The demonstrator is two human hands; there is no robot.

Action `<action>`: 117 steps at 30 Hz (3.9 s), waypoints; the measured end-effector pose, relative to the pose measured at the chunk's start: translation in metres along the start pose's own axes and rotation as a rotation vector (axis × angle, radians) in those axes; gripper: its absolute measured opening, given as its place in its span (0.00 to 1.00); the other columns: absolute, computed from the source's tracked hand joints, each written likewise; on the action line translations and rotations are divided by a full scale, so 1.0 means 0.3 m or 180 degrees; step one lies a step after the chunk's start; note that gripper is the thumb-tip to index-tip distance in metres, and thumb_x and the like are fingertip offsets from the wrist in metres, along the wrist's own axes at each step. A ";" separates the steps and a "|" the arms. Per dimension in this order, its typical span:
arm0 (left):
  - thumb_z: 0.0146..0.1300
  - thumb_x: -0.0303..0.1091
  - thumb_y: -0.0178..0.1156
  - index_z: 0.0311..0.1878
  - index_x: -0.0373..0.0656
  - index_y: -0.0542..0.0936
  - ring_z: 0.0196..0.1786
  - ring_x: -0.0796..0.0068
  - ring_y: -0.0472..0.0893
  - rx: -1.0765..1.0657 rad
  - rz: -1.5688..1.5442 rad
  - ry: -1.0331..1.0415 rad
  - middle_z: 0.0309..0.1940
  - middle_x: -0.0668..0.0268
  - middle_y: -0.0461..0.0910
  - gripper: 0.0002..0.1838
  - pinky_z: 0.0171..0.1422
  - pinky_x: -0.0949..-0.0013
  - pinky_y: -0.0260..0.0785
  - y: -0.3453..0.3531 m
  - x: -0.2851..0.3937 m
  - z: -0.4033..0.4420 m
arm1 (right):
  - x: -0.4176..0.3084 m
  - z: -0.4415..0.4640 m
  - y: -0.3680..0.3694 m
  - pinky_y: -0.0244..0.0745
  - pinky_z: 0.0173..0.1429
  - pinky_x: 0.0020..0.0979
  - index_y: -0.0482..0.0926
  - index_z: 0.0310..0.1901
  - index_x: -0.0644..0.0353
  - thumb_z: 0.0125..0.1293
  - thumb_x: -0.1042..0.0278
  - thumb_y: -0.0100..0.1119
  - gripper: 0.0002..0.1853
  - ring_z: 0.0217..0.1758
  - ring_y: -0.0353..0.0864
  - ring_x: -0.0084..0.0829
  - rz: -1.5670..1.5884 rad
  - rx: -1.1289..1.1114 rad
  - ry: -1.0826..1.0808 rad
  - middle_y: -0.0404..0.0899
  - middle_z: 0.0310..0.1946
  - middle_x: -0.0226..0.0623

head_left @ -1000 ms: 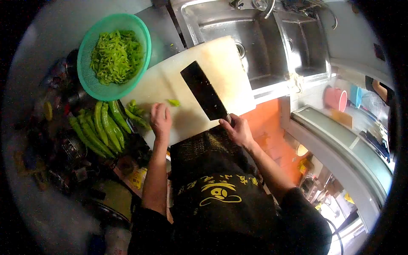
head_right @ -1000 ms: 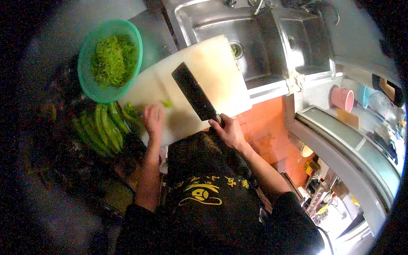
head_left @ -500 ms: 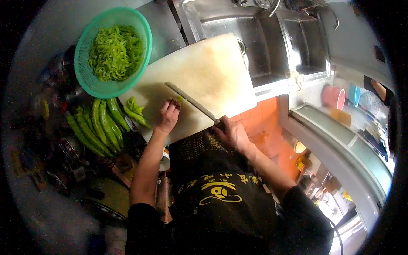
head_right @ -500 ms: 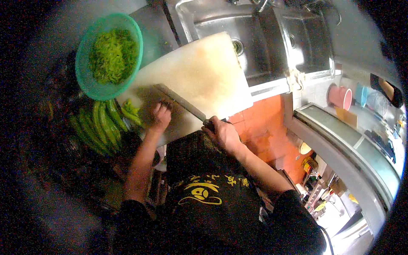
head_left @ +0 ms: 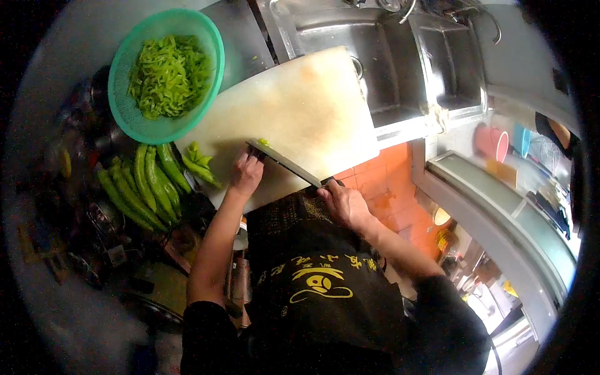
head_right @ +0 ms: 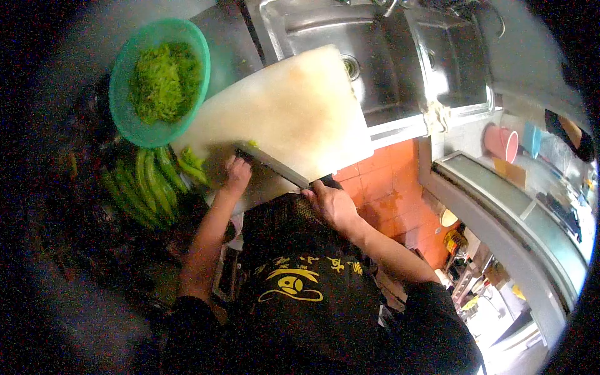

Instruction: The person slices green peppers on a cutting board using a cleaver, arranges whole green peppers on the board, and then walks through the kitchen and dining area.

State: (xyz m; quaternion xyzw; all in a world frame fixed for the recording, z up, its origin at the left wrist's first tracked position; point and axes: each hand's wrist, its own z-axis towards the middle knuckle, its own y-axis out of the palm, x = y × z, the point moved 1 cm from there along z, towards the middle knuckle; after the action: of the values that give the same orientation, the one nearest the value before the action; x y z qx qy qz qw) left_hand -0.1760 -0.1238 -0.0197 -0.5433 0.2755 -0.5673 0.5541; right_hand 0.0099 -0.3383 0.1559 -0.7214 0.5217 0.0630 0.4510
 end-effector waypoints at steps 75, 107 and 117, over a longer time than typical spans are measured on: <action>0.63 0.24 0.62 0.44 0.38 0.83 0.49 0.52 0.82 0.1024 -0.0607 -0.1544 0.45 0.55 0.83 0.07 0.55 0.58 0.77 -0.136 -0.056 -0.012 | 0.039 0.115 0.117 0.74 0.41 0.50 0.76 0.44 0.64 0.78 0.53 0.50 0.19 0.39 0.80 0.62 0.0581 -0.0155 0.0283 0.80 0.33 0.61; 0.62 0.26 0.65 0.43 0.39 0.83 0.43 0.52 0.82 0.0476 -0.0333 -0.1432 0.46 0.55 0.81 0.07 0.47 0.57 0.76 -0.086 0.095 0.052 | 0.039 0.065 0.062 0.77 0.41 0.49 0.80 0.41 0.61 0.75 0.54 0.54 0.16 0.37 0.83 0.58 0.0570 0.0118 0.0126 0.82 0.31 0.55; 0.54 0.26 0.69 0.42 0.36 0.83 0.47 0.44 0.83 0.0319 -0.0212 -0.1451 0.48 0.49 0.83 0.12 0.50 0.50 0.78 0.123 0.063 -0.125 | 0.033 0.020 0.030 0.76 0.35 0.49 0.77 0.41 0.62 0.72 0.56 0.60 0.15 0.32 0.82 0.57 0.0121 0.0156 -0.0190 0.81 0.28 0.55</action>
State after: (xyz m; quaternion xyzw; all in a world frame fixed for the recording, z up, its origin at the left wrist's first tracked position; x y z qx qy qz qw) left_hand -0.1945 -0.1608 -0.0573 -0.6379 0.0966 -0.4609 0.6093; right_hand 0.0094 -0.3412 0.1416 -0.6980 0.5230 0.0802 0.4826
